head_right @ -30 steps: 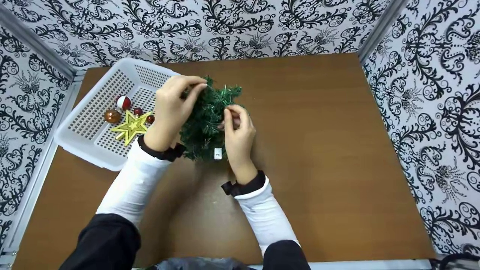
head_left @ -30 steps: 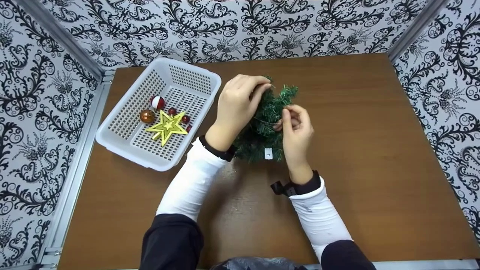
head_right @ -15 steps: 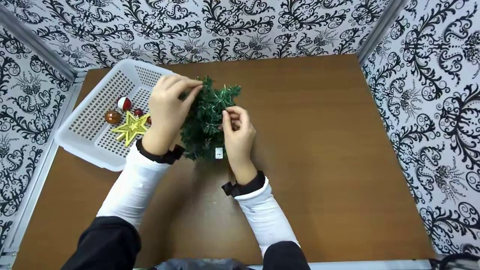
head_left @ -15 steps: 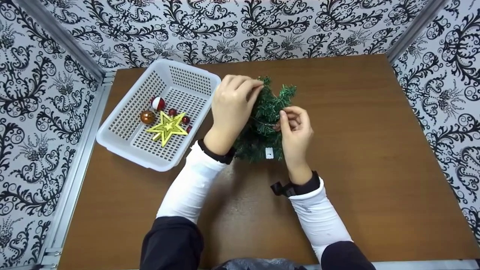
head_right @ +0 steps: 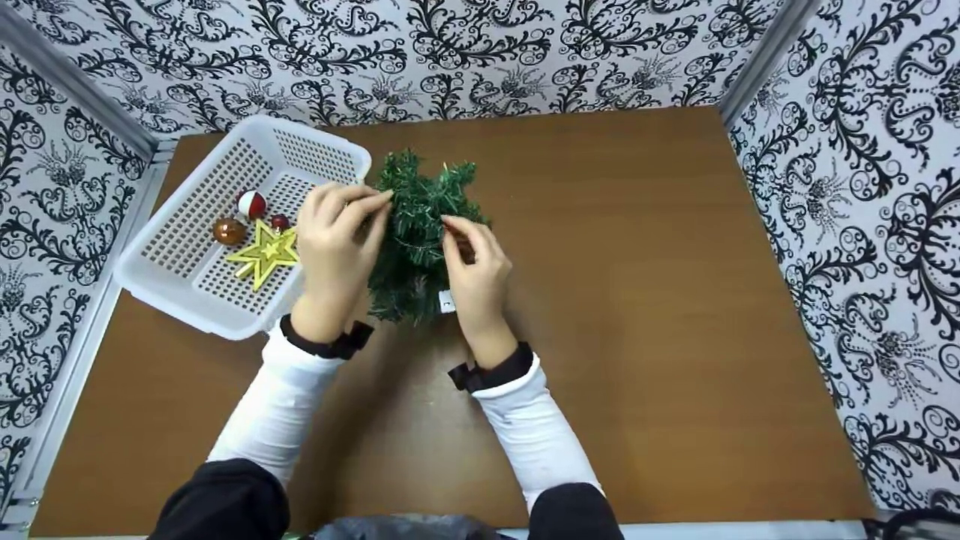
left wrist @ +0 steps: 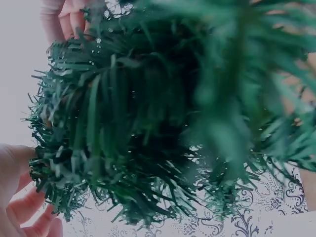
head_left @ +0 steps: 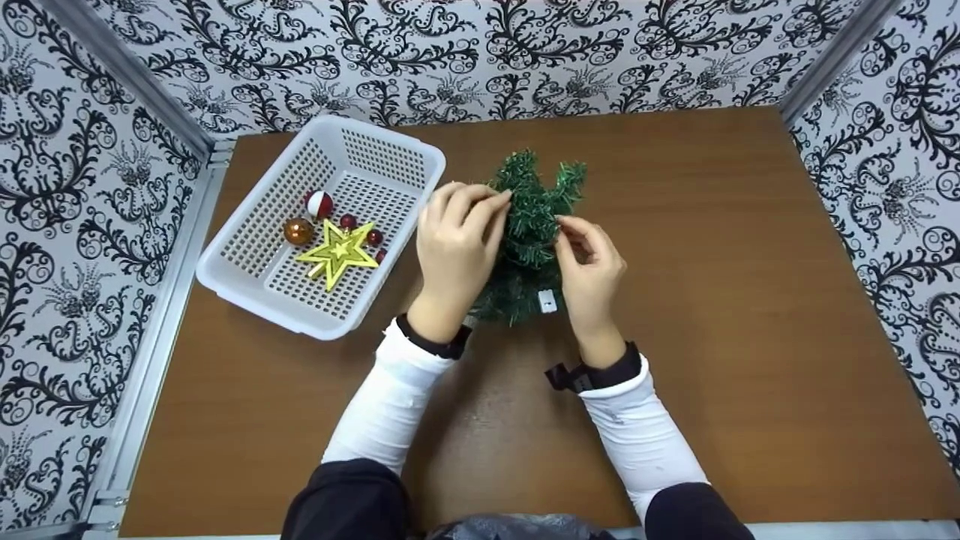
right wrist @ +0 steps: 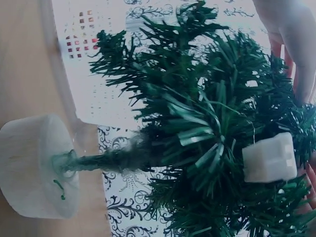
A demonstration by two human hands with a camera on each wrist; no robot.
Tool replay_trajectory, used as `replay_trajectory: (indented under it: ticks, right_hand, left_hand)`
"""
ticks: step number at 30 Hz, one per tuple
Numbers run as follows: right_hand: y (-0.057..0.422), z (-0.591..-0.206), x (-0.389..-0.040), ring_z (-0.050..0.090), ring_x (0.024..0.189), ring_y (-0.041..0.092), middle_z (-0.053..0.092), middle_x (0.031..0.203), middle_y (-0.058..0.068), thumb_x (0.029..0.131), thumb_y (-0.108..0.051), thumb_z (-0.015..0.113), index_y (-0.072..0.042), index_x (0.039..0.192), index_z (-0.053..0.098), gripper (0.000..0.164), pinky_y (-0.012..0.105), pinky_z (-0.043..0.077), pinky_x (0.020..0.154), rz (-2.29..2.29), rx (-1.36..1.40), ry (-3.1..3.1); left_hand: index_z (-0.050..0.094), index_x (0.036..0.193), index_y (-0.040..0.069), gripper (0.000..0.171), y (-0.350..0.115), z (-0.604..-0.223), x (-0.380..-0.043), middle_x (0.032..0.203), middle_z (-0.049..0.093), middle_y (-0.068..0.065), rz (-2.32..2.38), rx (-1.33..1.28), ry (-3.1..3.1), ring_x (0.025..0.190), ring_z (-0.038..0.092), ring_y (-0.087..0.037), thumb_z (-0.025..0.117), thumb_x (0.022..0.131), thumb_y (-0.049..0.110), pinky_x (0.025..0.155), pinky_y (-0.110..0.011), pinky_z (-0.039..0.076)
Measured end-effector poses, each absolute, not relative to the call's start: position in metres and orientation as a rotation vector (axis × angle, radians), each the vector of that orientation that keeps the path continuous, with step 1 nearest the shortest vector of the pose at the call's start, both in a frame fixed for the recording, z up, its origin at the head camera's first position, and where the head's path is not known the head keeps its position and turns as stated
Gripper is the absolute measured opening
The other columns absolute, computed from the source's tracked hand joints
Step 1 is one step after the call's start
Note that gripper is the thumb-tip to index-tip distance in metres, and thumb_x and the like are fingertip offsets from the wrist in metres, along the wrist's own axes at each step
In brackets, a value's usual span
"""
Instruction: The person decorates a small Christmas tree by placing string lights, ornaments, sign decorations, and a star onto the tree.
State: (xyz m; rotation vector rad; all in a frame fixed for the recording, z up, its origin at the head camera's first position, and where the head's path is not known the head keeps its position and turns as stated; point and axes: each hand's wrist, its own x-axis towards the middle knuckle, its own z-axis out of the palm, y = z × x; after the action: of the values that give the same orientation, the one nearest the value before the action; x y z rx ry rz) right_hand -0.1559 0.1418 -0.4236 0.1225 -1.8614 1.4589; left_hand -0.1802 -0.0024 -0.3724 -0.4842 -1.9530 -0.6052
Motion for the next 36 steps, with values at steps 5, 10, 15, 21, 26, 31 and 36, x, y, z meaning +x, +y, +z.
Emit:
replay_trajectory:
  ticks: [5, 10, 15, 21, 26, 31, 36]
  right_hand:
    - [0.140, -0.427, -0.157, 0.060, 0.071, 0.015, 0.065, 0.083, 0.009, 0.080, -0.002, 0.063, -0.003, 0.094, 0.068, 0.014, 0.021, 0.051, 0.063, 1.340, 0.157, -1.865]
    - [0.140, -0.426, -0.154, 0.062, 0.076, 0.017, 0.065, 0.090, 0.010, 0.080, -0.001, 0.063, -0.001, 0.097, 0.067, 0.017, 0.025, 0.053, 0.066, 1.345, 0.185, -1.868]
    - [0.141, -0.421, -0.151, 0.061, 0.080, 0.015, 0.064, 0.091, 0.009, 0.081, -0.002, 0.063, -0.002, 0.102, 0.065, 0.022, 0.021, 0.051, 0.070, 1.419, 0.207, -1.884]
    - [0.143, -0.419, -0.149, 0.061, 0.082, 0.017, 0.063, 0.092, 0.011, 0.081, -0.002, 0.062, -0.001, 0.103, 0.063, 0.022, 0.028, 0.052, 0.071, 1.488, 0.227, -1.885]
    - [0.175, -0.528, -0.202, 0.058, 0.092, 0.021, 0.060, 0.105, 0.006, 0.082, -0.007, 0.062, -0.008, 0.116, 0.057, 0.035, 0.033, 0.050, 0.077, 1.465, 0.309, -1.865]
    - [0.171, -0.512, -0.193, 0.058, 0.091, 0.019, 0.060, 0.103, 0.008, 0.082, 0.001, 0.060, -0.004, 0.113, 0.058, 0.031, 0.026, 0.049, 0.078, 1.525, 0.363, -1.809]
    - [0.148, -0.436, -0.155, 0.058, 0.084, 0.017, 0.062, 0.095, 0.010, 0.083, -0.004, 0.061, -0.002, 0.104, 0.062, 0.021, 0.024, 0.049, 0.073, 1.548, 0.332, -1.806]
  left_hand:
    - [0.070, 0.081, 0.014, 0.009, -0.003, -0.376, -0.176, 0.087, 0.065, 0.003, -0.591, -0.492, -1.937, 0.090, 0.056, -0.020, 0.065, 0.082, 0.022, 0.074, -0.032, 0.046]
    - [0.071, 0.085, 0.014, 0.010, -0.003, -0.378, -0.174, 0.090, 0.065, 0.002, -0.564, -0.510, -1.922, 0.092, 0.057, -0.020, 0.065, 0.082, 0.020, 0.076, -0.034, 0.047]
    - [0.072, 0.086, 0.016, 0.010, -0.003, -0.377, -0.174, 0.091, 0.066, 0.002, -0.577, -0.504, -1.924, 0.093, 0.057, -0.020, 0.065, 0.082, 0.021, 0.077, -0.034, 0.047]
    - [0.072, 0.086, 0.017, 0.011, -0.005, -0.374, -0.172, 0.093, 0.066, 0.002, -0.604, -0.495, -1.951, 0.096, 0.056, -0.020, 0.065, 0.082, 0.024, 0.079, -0.034, 0.046]
    - [0.072, 0.087, 0.018, 0.011, -0.006, -0.374, -0.171, 0.094, 0.066, 0.002, -0.587, -0.485, -1.954, 0.096, 0.056, -0.021, 0.065, 0.081, 0.025, 0.077, -0.034, 0.047]
    - [0.071, 0.089, 0.017, 0.013, -0.009, -0.373, -0.171, 0.098, 0.066, 0.000, -0.606, -0.509, -1.973, 0.095, 0.056, -0.021, 0.065, 0.082, 0.025, 0.077, -0.034, 0.047]
    - [0.070, 0.092, 0.013, 0.015, -0.021, -0.373, -0.172, 0.103, 0.064, -0.004, -0.729, -0.632, -1.984, 0.099, 0.055, -0.022, 0.066, 0.081, 0.022, 0.088, -0.032, 0.044]
